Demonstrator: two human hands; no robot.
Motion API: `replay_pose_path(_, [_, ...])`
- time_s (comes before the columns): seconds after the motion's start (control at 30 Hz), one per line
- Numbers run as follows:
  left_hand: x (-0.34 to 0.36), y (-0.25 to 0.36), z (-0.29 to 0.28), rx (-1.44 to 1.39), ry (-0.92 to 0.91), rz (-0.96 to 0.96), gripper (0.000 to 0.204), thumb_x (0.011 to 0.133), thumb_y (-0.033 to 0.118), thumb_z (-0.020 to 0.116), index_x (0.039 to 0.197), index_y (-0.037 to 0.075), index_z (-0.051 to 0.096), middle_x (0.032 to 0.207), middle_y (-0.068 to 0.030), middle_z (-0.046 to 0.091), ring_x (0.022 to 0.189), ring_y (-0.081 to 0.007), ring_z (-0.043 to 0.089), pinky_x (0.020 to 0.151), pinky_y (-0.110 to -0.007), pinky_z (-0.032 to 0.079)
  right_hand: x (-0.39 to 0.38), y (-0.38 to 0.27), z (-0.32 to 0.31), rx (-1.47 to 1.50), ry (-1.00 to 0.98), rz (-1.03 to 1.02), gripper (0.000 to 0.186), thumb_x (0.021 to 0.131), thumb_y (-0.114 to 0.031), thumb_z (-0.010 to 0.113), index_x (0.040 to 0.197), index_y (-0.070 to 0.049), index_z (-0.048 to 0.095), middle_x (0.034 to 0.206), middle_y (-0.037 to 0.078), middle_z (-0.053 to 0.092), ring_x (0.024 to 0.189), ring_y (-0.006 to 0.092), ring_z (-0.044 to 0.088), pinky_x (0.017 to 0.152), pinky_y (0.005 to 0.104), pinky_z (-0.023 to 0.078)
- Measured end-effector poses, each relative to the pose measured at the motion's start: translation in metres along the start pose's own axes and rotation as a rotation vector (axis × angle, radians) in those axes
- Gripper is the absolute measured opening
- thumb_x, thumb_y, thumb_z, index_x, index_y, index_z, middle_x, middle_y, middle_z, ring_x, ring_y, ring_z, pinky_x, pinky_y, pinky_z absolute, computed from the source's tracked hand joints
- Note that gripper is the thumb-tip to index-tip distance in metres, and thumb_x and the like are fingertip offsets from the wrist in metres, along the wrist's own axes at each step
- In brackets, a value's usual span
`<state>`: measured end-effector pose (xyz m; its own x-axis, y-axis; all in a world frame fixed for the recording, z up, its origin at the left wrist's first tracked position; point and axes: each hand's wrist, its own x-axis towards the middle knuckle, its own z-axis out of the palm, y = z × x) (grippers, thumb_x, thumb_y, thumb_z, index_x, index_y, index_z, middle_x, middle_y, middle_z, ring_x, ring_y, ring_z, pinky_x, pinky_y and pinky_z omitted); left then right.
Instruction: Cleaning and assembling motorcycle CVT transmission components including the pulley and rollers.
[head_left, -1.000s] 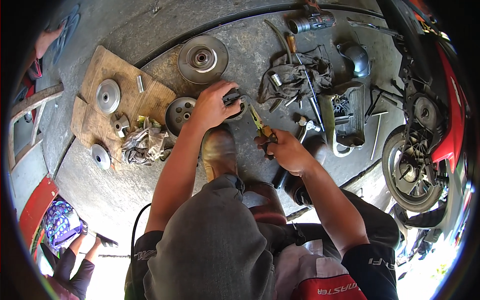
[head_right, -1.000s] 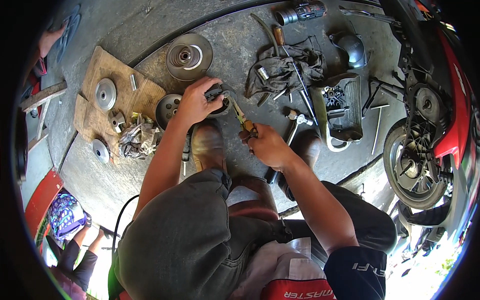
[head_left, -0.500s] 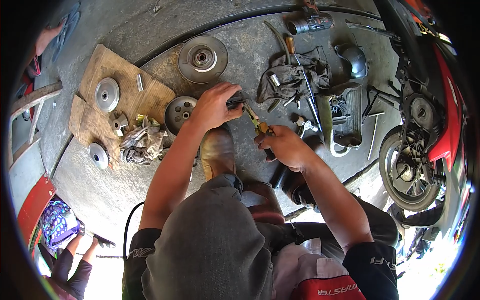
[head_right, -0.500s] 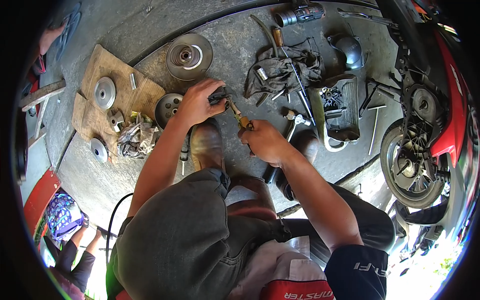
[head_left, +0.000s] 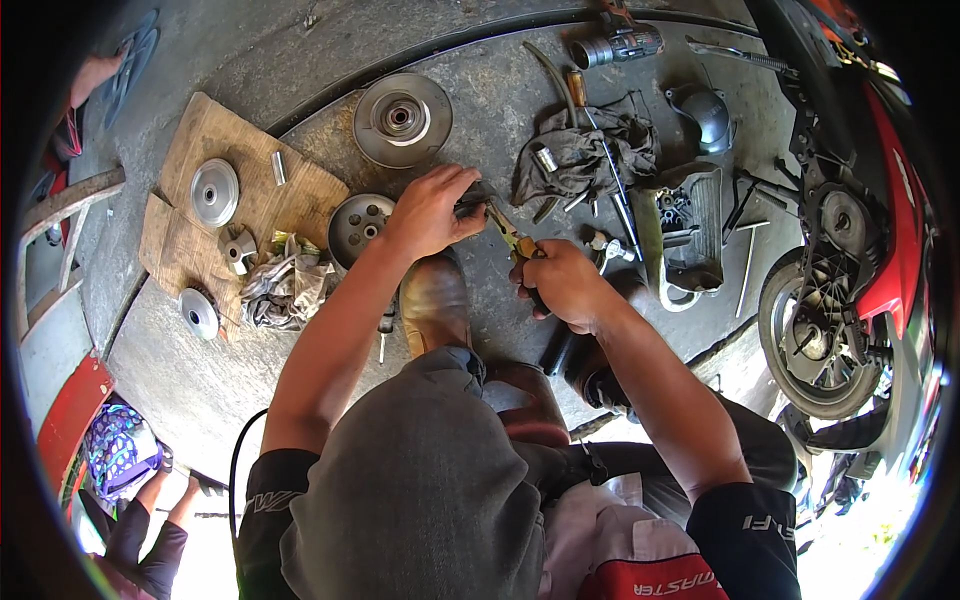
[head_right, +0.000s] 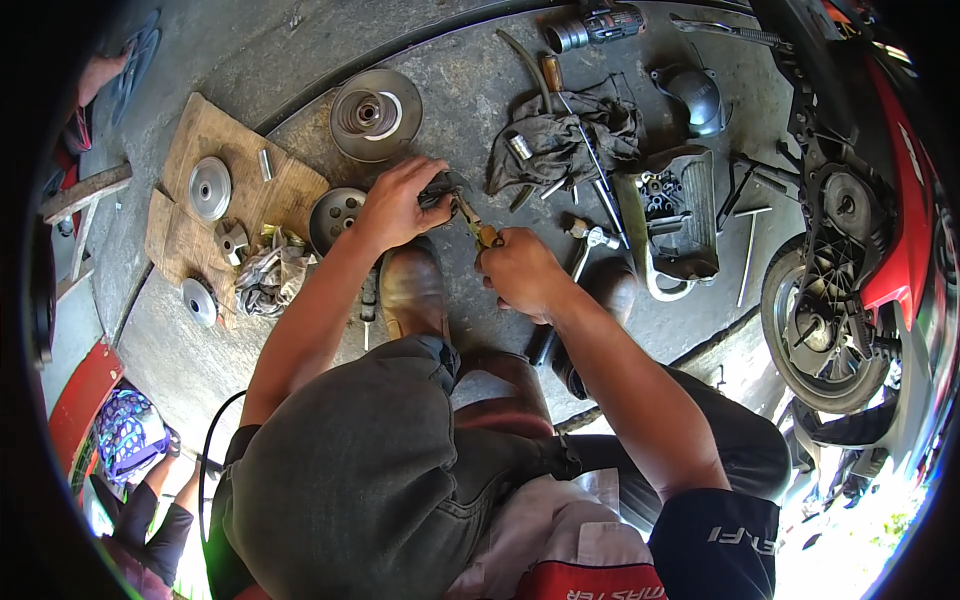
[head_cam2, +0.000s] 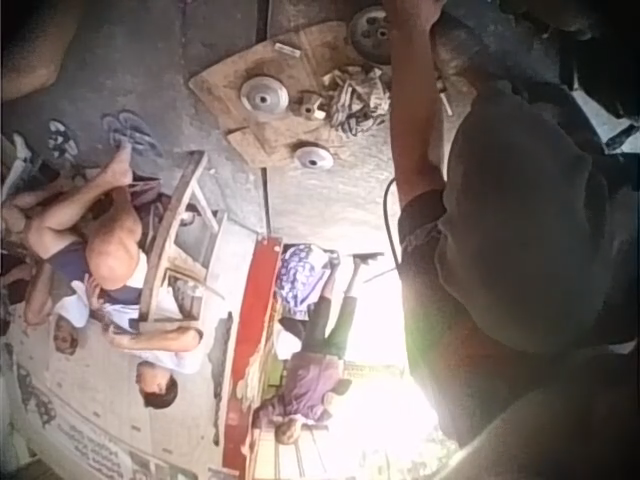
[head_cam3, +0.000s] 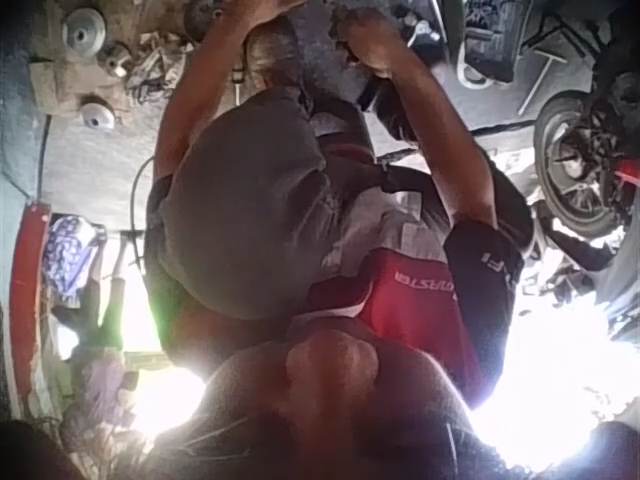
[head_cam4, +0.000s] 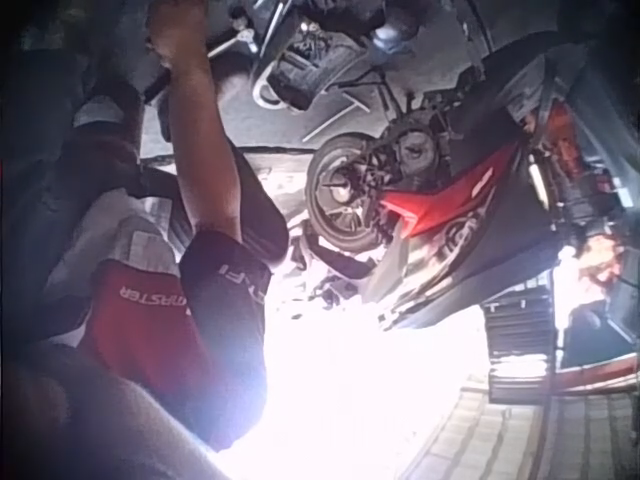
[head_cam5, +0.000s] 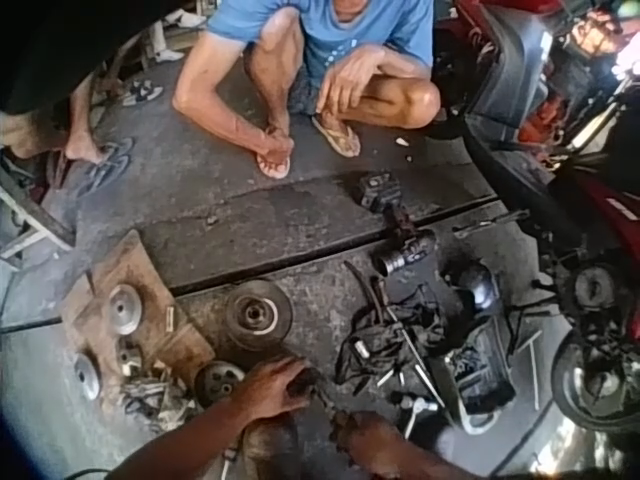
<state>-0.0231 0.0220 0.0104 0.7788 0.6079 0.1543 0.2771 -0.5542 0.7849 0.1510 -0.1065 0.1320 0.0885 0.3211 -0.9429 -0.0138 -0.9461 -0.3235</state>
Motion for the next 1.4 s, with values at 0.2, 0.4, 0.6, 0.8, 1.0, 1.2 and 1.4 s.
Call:
replay_pose_path(0.2, [-0.004,0.003,0.001,0.020,0.006,0.008,0.042,0.081,0.015,0.076,0.116,-0.004,0.064,0.106,-0.0209,0.067,0.097,-0.0398,0.066,0.085,-0.046,0.056,0.003,0.004,0.000,-0.040,0.002,-0.011,0.017,0.094,-0.012,0.056,0.102,0.000,0.065,0.090,0.008,0.068,0.078,0.0164,0.064,0.058,0.0343,0.052])
replay_pose_path(0.4, [-0.006,0.004,0.001,0.039,0.006,0.000,0.046,0.082,0.015,0.075,0.121,-0.004,0.061,0.106,-0.0212,0.066,0.099,-0.0411,0.066,0.087,-0.047,0.056,0.008,0.003,-0.004,-0.021,-0.005,-0.009,0.016,0.094,-0.008,0.053,0.101,0.001,0.063,0.089,0.008,0.065,0.073,0.0159,0.061,0.053,0.0330,0.048])
replay_pose_path(0.6, [-0.004,0.002,-0.001,0.056,0.006,0.033,0.047,0.083,0.011,0.077,0.125,-0.001,0.061,0.107,-0.0209,0.066,0.096,-0.0436,0.065,0.085,-0.048,0.055,0.008,0.005,-0.006,-0.021,-0.045,-0.031,0.016,0.094,-0.008,0.052,0.102,0.001,0.063,0.090,0.007,0.066,0.074,0.0160,0.062,0.055,0.0328,0.049])
replay_pose_path(0.8, [-0.010,0.025,-0.016,-0.186,0.075,-0.305,0.041,0.089,0.021,0.079,0.121,0.000,0.065,0.109,-0.0203,0.072,0.098,-0.0378,0.071,0.086,-0.043,0.056,0.025,0.094,-0.048,-0.323,0.323,-0.591,0.026,0.090,-0.015,0.061,0.110,0.001,0.065,0.096,0.016,0.071,0.089,0.0407,0.068,0.079,0.0477,0.056])
replay_pose_path(1.0, [-0.017,0.048,-0.068,-0.744,0.141,-0.626,0.039,0.091,0.022,0.080,0.116,-0.006,0.070,0.103,-0.0102,0.075,0.094,-0.0149,0.068,0.085,-0.033,0.054,-0.008,0.054,-0.040,-0.857,0.790,-0.871,0.056,0.078,-0.011,0.077,0.131,-0.007,0.059,0.148,0.020,0.047,0.137,0.0429,0.044,0.111,0.0544,0.042])
replay_pose_path(1.2, [-0.018,0.065,-0.081,-1.060,0.068,-0.868,0.038,0.091,0.022,0.078,0.115,-0.006,0.072,0.109,-0.0130,0.075,0.098,-0.0192,0.069,0.088,-0.036,0.054,-0.023,-0.004,0.022,-0.924,0.570,-1.482,0.057,0.071,-0.004,0.078,0.125,-0.016,0.066,0.141,0.014,0.053,0.131,0.0375,0.051,0.108,0.0483,0.046])
replay_pose_path(1.4, [-0.018,0.024,-0.087,-0.071,0.286,-0.759,0.086,0.075,0.040,0.093,0.145,0.007,0.056,0.135,-0.0248,0.065,0.126,-0.0352,0.063,0.106,-0.044,0.050,-0.033,0.036,-0.007,-0.846,0.406,-1.331,0.054,0.072,-0.002,0.074,0.124,-0.012,0.066,0.135,0.013,0.057,0.125,0.0380,0.056,0.102,0.0466,0.051])
